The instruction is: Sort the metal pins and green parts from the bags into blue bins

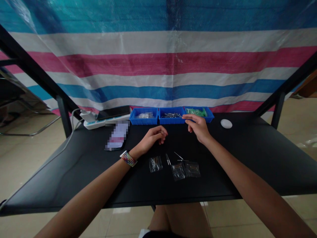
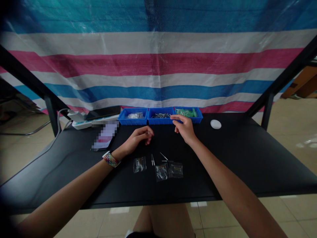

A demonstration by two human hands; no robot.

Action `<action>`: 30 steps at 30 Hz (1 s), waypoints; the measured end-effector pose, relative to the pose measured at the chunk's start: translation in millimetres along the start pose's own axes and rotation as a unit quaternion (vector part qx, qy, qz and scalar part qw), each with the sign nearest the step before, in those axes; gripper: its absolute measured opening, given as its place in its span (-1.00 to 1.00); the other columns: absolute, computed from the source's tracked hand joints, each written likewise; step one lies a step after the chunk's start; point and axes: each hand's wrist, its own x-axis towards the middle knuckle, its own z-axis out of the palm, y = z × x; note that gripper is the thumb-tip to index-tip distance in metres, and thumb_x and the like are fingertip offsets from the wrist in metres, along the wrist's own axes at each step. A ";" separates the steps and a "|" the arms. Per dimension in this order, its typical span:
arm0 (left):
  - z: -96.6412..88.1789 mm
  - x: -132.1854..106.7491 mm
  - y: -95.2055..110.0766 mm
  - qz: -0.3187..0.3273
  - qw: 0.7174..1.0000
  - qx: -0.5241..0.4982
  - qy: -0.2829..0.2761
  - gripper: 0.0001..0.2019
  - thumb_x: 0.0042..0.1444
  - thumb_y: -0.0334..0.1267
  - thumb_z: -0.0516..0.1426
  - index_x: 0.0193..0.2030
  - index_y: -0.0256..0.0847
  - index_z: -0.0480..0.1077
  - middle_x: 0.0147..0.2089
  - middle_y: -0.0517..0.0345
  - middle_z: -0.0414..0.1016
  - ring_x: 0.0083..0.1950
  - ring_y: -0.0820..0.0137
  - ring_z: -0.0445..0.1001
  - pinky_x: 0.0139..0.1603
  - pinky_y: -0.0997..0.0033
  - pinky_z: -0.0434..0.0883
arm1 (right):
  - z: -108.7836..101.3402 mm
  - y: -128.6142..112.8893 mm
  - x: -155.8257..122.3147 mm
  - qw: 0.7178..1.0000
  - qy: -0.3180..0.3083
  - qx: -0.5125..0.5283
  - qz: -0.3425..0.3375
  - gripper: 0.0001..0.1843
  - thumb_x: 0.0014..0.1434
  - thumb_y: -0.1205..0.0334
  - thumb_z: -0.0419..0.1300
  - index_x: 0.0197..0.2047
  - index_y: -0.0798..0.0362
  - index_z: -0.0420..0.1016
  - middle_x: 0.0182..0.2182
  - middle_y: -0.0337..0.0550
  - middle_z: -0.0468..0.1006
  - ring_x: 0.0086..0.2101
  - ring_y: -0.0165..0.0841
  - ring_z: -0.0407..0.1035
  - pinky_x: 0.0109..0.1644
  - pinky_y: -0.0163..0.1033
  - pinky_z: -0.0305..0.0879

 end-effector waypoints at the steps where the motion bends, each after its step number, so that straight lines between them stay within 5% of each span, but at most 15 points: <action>1: -0.4 0.3 -0.5 0.001 1.000 0.001 0.000 -0.85 0.17 -0.22 0.21 -0.19 -0.26 0.44 -0.39 0.21 0.44 -0.43 0.47 0.42 -0.40 0.46 0.33 | -1.9 0.1 0.0 1.000 0.019 -0.007 -0.006 -0.69 0.06 0.10 0.36 -0.14 0.07 0.65 -0.19 -0.09 0.67 -0.66 -0.56 0.26 -0.64 -0.35 0.16; 3: -1.0 0.8 -1.4 -0.001 1.000 0.002 -0.001 -0.84 0.18 -0.21 0.21 -0.19 -0.26 0.45 -0.39 0.21 0.44 -0.43 0.47 0.42 -0.40 0.46 0.33 | -5.0 -2.8 -1.1 1.000 0.014 -0.017 -0.009 -0.75 0.07 0.09 0.35 -0.24 0.08 0.62 -0.34 -0.18 0.61 -0.66 -0.56 0.22 -0.64 -0.37 0.09; 6: -1.2 0.9 -1.5 -0.004 1.000 0.003 -0.003 -0.83 0.18 -0.20 0.22 -0.18 -0.27 0.45 -0.39 0.22 0.44 -0.43 0.47 0.43 -0.40 0.46 0.33 | -8.3 -14.3 -8.2 0.987 -0.146 -0.065 0.022 -0.75 0.10 0.06 0.36 -0.29 0.08 0.59 -0.43 -0.24 0.55 -0.63 -0.54 0.22 -0.59 -0.36 0.06; 9: -0.8 0.3 -0.2 -0.005 1.000 0.009 -0.005 -0.83 0.18 -0.20 0.22 -0.20 -0.27 0.45 -0.39 0.21 0.45 -0.42 0.47 0.43 -0.39 0.46 0.34 | -8.3 -27.8 -24.1 0.929 -0.327 -0.171 0.036 -0.70 0.01 0.07 0.46 -0.45 0.09 0.51 -0.55 -0.29 0.47 -0.56 -0.49 0.25 -0.51 -0.35 0.09; 12: -0.3 -0.2 1.1 0.000 1.000 0.013 -0.009 -0.84 0.17 -0.21 0.22 -0.21 -0.28 0.45 -0.40 0.22 0.44 -0.43 0.47 0.42 -0.38 0.46 0.33 | -4.8 -36.1 -42.9 0.878 -0.402 -0.257 0.027 -0.71 0.02 0.12 0.47 -0.49 0.07 0.48 -0.60 -0.32 0.44 -0.54 -0.47 0.27 -0.46 -0.33 0.09; 18: -0.1 0.8 2.3 0.001 1.000 0.017 -0.015 -0.83 0.18 -0.20 0.22 -0.21 -0.28 0.45 -0.40 0.22 0.44 -0.43 0.47 0.41 -0.37 0.45 0.33 | 2.0 -34.2 -55.5 0.845 -0.418 -0.334 -0.008 -0.91 0.05 0.32 0.40 -0.42 0.04 0.57 -0.52 -0.31 0.52 -0.50 -0.45 0.37 -0.43 -0.33 0.12; 24: 2.1 -0.5 3.9 -0.003 0.998 0.058 -0.020 -0.79 0.23 -0.14 0.19 -0.21 -0.27 0.45 -0.37 0.19 0.45 -0.40 0.45 0.42 -0.34 0.44 0.35 | 6.8 -23.8 -50.0 0.893 -0.351 -0.272 -0.072 -0.90 0.11 0.31 0.36 -0.37 0.07 0.52 -0.39 -0.25 0.52 -0.47 -0.47 0.34 -0.39 -0.34 0.19; 30: 2.9 -2.2 2.7 0.003 0.989 0.136 -0.057 -0.68 0.34 -0.08 0.07 -0.29 -0.27 0.48 -0.39 0.15 0.46 -0.36 0.42 0.41 -0.31 0.43 0.34 | 11.3 -18.7 -52.1 0.927 -0.343 -0.154 0.010 -0.81 0.25 0.12 0.33 -0.27 0.06 0.49 -0.49 -0.27 0.52 -0.51 -0.43 0.40 -0.42 -0.33 0.25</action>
